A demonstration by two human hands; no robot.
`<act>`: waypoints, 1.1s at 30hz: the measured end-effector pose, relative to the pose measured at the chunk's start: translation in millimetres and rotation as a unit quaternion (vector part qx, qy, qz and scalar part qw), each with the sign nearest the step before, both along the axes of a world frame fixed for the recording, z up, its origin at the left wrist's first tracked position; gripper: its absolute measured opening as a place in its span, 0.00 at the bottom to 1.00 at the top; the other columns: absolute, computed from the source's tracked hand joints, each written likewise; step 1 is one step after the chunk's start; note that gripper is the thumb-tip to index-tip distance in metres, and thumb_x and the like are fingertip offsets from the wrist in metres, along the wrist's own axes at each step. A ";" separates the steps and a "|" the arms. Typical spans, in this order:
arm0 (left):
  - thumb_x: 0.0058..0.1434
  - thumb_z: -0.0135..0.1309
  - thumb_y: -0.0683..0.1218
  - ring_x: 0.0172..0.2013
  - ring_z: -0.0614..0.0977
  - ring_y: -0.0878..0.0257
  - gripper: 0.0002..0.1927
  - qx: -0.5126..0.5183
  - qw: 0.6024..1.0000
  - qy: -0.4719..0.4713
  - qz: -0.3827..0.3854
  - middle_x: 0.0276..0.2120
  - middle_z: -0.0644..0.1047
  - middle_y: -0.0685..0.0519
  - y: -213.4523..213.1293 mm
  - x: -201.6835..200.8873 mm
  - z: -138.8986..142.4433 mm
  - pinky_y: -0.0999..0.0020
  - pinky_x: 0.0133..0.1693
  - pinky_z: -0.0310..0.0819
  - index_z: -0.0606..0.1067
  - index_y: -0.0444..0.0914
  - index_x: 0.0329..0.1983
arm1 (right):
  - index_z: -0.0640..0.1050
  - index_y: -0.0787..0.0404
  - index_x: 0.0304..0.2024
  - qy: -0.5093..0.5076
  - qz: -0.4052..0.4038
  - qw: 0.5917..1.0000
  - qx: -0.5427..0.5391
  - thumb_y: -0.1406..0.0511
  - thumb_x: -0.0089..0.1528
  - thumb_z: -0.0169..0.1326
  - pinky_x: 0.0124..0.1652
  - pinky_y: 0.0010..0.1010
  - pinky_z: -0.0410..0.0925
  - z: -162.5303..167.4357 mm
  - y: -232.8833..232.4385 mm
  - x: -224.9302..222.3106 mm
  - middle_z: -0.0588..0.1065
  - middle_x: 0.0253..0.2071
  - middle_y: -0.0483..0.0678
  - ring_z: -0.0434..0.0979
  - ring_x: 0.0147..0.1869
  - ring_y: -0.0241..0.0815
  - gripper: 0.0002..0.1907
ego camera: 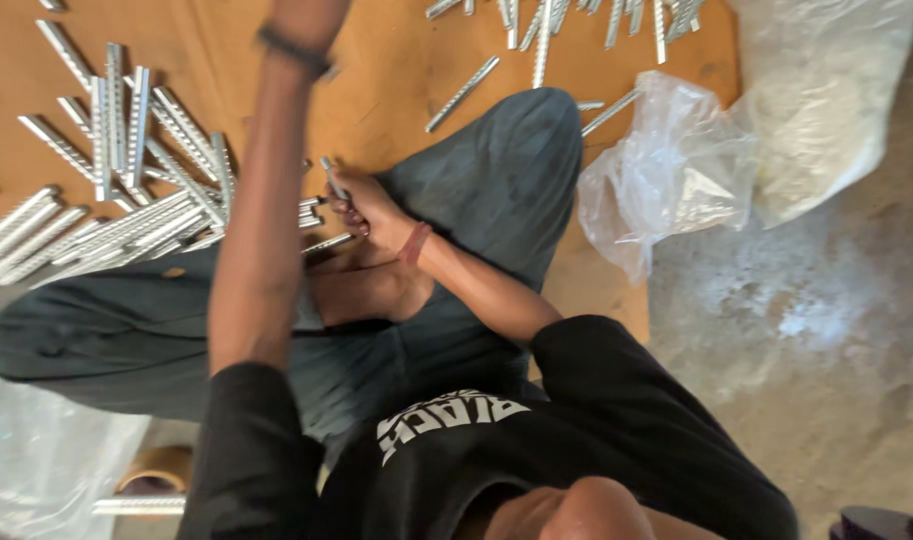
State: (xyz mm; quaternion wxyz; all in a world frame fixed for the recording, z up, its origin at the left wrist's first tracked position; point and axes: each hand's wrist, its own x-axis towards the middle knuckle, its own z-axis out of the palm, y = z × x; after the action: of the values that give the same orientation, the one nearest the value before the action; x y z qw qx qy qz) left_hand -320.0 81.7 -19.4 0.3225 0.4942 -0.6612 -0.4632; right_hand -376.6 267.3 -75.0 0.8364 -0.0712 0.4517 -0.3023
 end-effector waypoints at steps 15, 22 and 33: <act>0.50 0.45 0.46 0.27 0.75 0.54 0.08 -0.036 0.965 -0.255 -0.056 0.25 0.71 0.45 116.6 105.2 -10.9 0.65 0.28 0.68 0.69 0.37 0.30 | 0.63 0.59 0.25 0.067 -0.081 0.994 -0.011 0.56 0.57 0.36 0.10 0.19 0.44 36.7 -16.9 4.2 0.56 0.12 0.40 0.49 0.10 0.28 0.14; 0.59 0.35 0.49 0.14 0.62 0.68 0.10 0.093 0.795 0.538 0.263 0.21 0.65 0.52 100.3 101.8 -24.0 0.75 0.16 0.55 0.60 0.37 0.31 | 0.63 0.60 0.23 0.249 0.045 0.910 -0.328 0.59 0.58 0.40 0.14 0.18 0.47 60.3 -3.0 18.1 0.57 0.14 0.39 0.51 0.15 0.26 0.14; 0.58 0.35 0.51 0.14 0.57 0.70 0.11 0.143 0.713 0.592 0.347 0.16 0.60 0.56 122.5 68.9 -39.1 0.77 0.15 0.48 0.61 0.38 0.32 | 0.66 0.61 0.29 0.545 0.096 0.662 -0.506 0.63 0.56 0.41 0.20 0.37 0.55 55.7 4.7 27.7 0.64 0.16 0.53 0.61 0.19 0.50 0.07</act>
State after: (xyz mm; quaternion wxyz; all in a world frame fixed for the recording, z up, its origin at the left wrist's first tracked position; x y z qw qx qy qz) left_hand -251.1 204.1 -58.5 0.7113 0.3542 -0.0429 -0.6056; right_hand -348.9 272.0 -19.2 0.3005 -0.6781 0.5950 -0.3096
